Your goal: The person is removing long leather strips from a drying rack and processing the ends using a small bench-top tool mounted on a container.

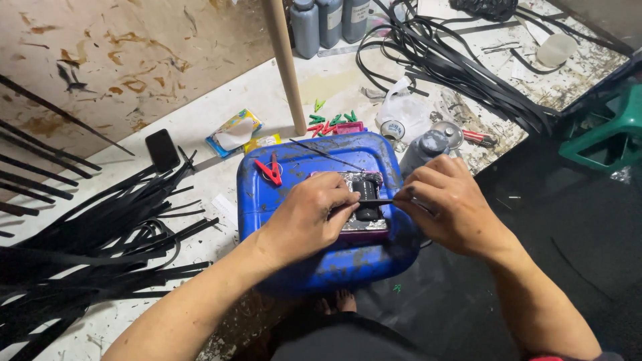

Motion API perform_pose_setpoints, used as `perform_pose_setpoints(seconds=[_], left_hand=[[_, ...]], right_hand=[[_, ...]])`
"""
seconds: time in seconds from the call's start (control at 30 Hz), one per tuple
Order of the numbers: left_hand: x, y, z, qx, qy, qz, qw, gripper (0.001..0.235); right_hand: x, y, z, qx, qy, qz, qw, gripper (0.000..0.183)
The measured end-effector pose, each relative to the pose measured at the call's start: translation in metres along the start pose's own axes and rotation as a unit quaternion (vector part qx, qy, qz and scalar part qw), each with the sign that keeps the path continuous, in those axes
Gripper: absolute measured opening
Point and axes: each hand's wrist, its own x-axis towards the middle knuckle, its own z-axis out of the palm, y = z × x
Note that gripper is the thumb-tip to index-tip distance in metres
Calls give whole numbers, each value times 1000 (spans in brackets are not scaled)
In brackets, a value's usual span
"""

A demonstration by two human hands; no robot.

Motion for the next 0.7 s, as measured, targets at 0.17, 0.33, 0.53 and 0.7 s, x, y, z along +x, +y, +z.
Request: perform_pose_setpoints(seconds=[0.17,0.33,0.53,0.7], left_hand=[[3,1,3,18,-11,18,1000,10],[11,10,5,105,-19,73,992,9],[22,-6,26,168,-65,101,978,18],[39,-11,40,165,-103,92,977,17]], right_hand=[[7,-7,12,5,24,-22,999,12],[-1,-6,5,-36,13,-27,999,13],[-4,-3,-2,-63,-2,-35,997,7],[-9,2,-9,-116,-22,-51,992,10]])
